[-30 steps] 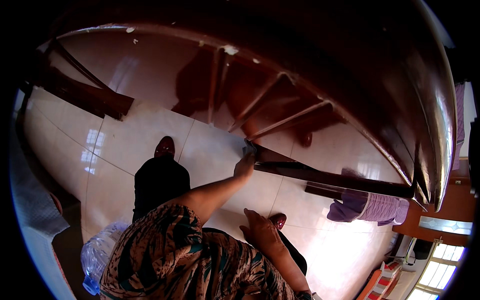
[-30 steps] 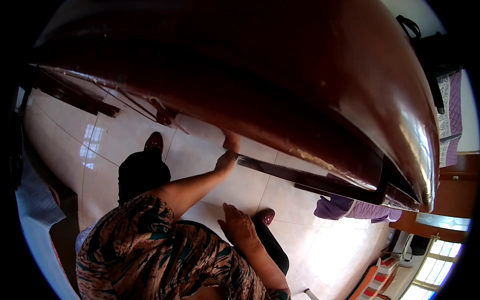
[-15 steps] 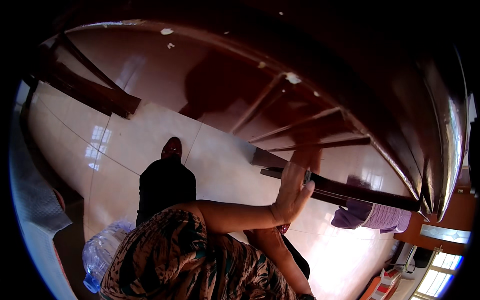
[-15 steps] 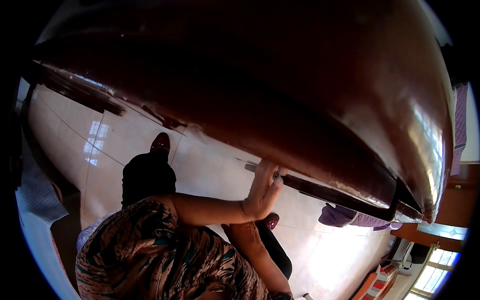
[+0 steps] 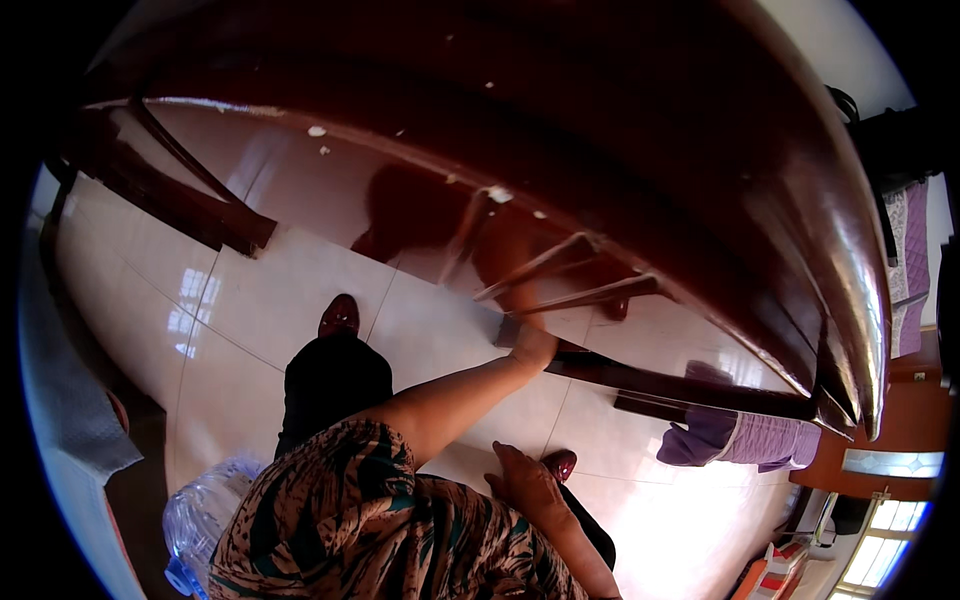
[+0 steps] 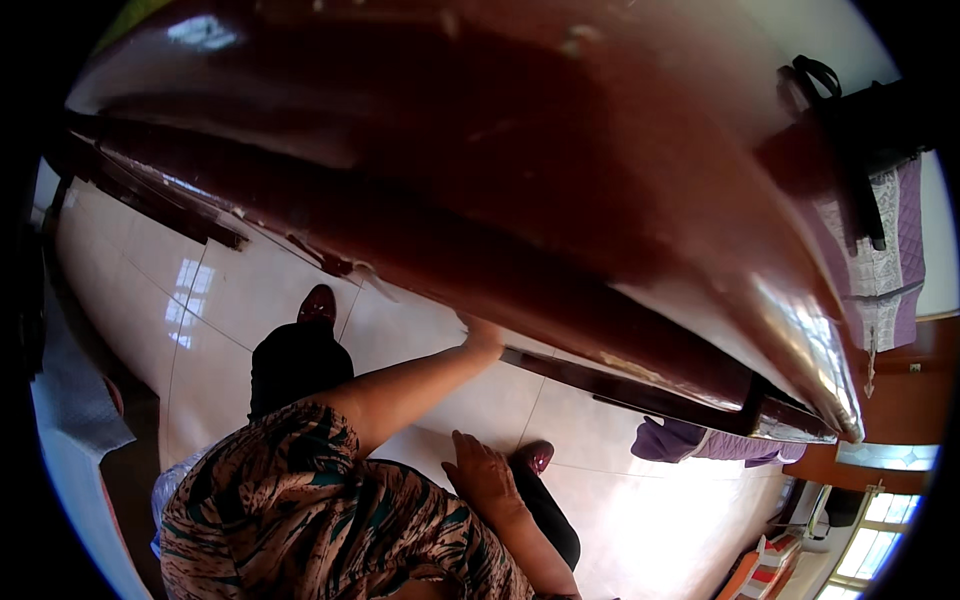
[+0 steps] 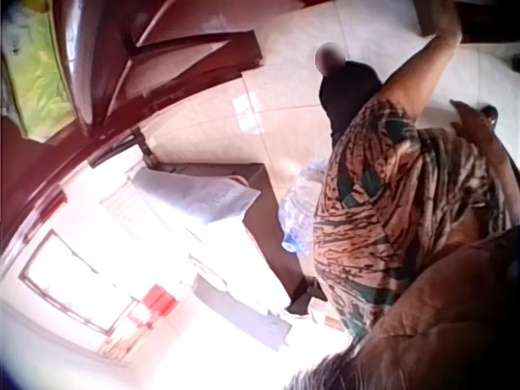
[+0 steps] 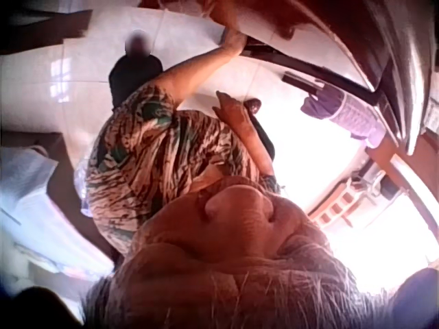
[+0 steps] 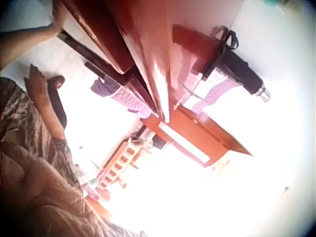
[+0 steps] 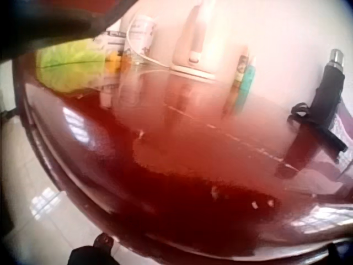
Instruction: The person wipes the exterior surfaces, edges, and handles of a wooden desk and cabinet using a cloth.
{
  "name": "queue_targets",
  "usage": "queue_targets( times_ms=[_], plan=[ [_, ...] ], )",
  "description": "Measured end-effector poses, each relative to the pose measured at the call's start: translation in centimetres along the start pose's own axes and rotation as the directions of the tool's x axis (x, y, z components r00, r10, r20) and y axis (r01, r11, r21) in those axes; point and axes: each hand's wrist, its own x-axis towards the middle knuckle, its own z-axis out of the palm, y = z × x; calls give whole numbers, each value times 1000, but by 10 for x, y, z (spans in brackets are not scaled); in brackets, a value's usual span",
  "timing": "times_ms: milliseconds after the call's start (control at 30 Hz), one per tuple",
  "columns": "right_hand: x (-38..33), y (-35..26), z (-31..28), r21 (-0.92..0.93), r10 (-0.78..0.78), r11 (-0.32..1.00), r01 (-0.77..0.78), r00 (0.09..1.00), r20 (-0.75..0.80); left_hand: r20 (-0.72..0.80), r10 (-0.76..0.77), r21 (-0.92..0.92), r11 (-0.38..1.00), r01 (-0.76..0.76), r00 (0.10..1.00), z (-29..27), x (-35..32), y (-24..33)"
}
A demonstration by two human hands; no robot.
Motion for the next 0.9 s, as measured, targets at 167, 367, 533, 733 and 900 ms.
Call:
queue_targets(
  times_ms=[167,367,533,733,900],
  plan=[
    [-1,1,6,-24,-15,1000,14,999,-29,-64,-63,20,998,64,996,-26,1,-9],
    [-2,4,4,5,6,1000,-6,998,-67,112,-121,5,993,122,986,-37,33,-11],
    [-1,3,1,25,21,999,-20,997,-68,255,-257,18,965,261,932,-44,59,-22],
    [-7,2,6,-6,58,998,-59,992,-108,328,-463,50,879,474,823,-51,37,-40],
    [-5,-3,-3,-53,82,994,-92,982,-168,227,-462,-8,879,476,857,-65,6,-40]
  ],
)
